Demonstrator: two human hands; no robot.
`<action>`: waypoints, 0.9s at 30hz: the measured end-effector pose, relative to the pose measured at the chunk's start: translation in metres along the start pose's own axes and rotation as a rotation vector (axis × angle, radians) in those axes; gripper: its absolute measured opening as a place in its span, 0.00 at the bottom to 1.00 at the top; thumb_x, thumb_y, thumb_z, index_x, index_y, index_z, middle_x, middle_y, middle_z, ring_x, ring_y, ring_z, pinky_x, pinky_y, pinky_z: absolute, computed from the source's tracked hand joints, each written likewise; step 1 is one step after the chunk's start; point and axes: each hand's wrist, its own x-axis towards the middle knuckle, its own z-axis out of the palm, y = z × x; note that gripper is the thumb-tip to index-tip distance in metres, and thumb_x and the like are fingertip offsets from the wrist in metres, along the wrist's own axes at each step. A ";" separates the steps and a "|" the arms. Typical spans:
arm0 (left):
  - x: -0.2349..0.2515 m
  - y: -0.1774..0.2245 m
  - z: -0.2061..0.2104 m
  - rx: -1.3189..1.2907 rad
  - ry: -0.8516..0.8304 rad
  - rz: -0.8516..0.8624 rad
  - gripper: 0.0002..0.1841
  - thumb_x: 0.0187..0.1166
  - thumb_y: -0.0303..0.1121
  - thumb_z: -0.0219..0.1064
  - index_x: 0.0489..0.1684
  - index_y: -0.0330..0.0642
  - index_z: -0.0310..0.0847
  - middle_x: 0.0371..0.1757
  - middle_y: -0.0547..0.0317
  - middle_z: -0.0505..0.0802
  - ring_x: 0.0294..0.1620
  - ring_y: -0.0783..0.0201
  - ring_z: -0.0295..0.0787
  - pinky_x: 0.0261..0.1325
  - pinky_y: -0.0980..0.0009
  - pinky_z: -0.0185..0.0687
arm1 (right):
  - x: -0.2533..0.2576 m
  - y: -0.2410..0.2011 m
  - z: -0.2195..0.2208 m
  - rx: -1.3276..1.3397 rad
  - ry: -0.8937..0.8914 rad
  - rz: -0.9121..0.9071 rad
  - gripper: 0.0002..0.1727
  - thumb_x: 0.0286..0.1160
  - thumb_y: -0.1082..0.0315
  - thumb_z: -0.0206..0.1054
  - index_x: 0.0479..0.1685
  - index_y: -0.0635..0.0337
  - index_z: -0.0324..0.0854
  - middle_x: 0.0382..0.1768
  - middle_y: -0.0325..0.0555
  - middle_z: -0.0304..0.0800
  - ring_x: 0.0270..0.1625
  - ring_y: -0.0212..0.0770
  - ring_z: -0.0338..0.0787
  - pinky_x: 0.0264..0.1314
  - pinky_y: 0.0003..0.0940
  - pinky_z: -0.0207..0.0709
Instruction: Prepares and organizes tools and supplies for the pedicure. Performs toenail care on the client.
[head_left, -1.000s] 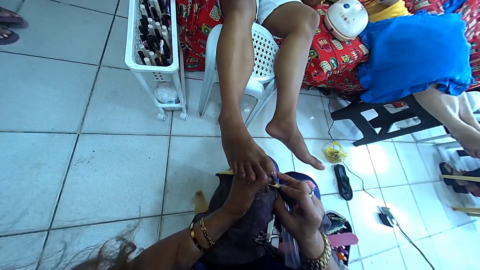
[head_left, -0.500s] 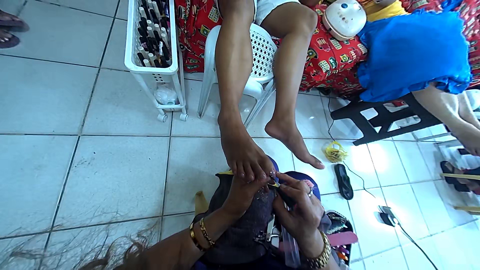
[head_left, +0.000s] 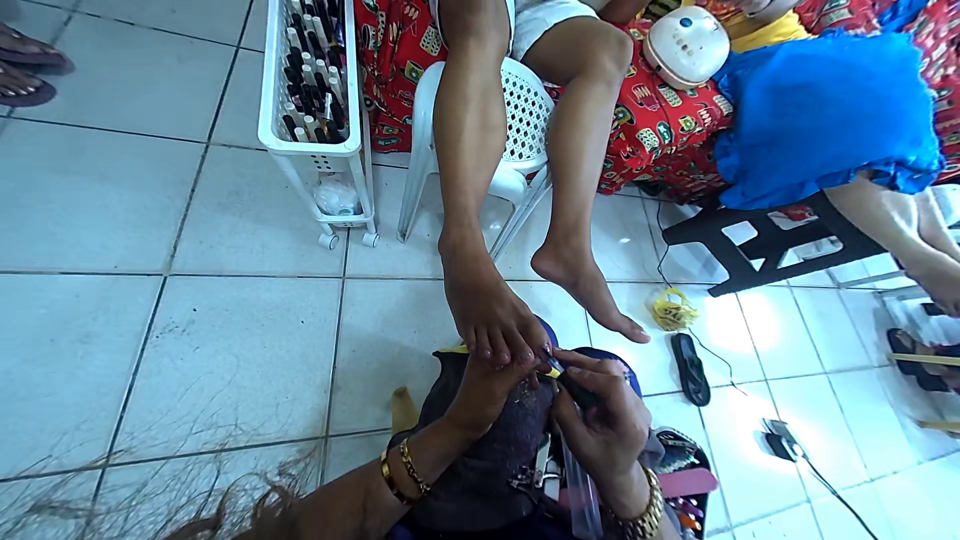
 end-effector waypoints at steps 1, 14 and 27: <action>0.000 0.000 0.000 -0.001 0.003 0.002 0.09 0.77 0.17 0.65 0.37 0.42 0.86 0.32 0.66 0.95 0.33 0.74 0.91 0.45 0.76 0.89 | 0.001 0.000 0.001 -0.030 -0.003 -0.015 0.07 0.74 0.68 0.68 0.45 0.57 0.76 0.46 0.45 0.92 0.52 0.28 0.92 0.52 0.17 0.83; 0.000 0.001 0.001 -0.010 0.012 0.005 0.09 0.77 0.16 0.64 0.38 0.43 0.85 0.33 0.66 0.94 0.35 0.74 0.91 0.47 0.76 0.88 | 0.003 -0.001 -0.001 -0.055 -0.007 -0.024 0.07 0.73 0.67 0.68 0.43 0.57 0.77 0.44 0.45 0.93 0.51 0.28 0.93 0.51 0.17 0.84; 0.000 0.001 -0.001 -0.011 -0.016 -0.004 0.08 0.78 0.17 0.64 0.38 0.41 0.86 0.33 0.63 0.95 0.33 0.72 0.91 0.45 0.76 0.89 | 0.003 -0.003 -0.003 -0.005 -0.012 0.016 0.08 0.73 0.67 0.68 0.44 0.56 0.76 0.45 0.44 0.94 0.50 0.27 0.93 0.49 0.16 0.84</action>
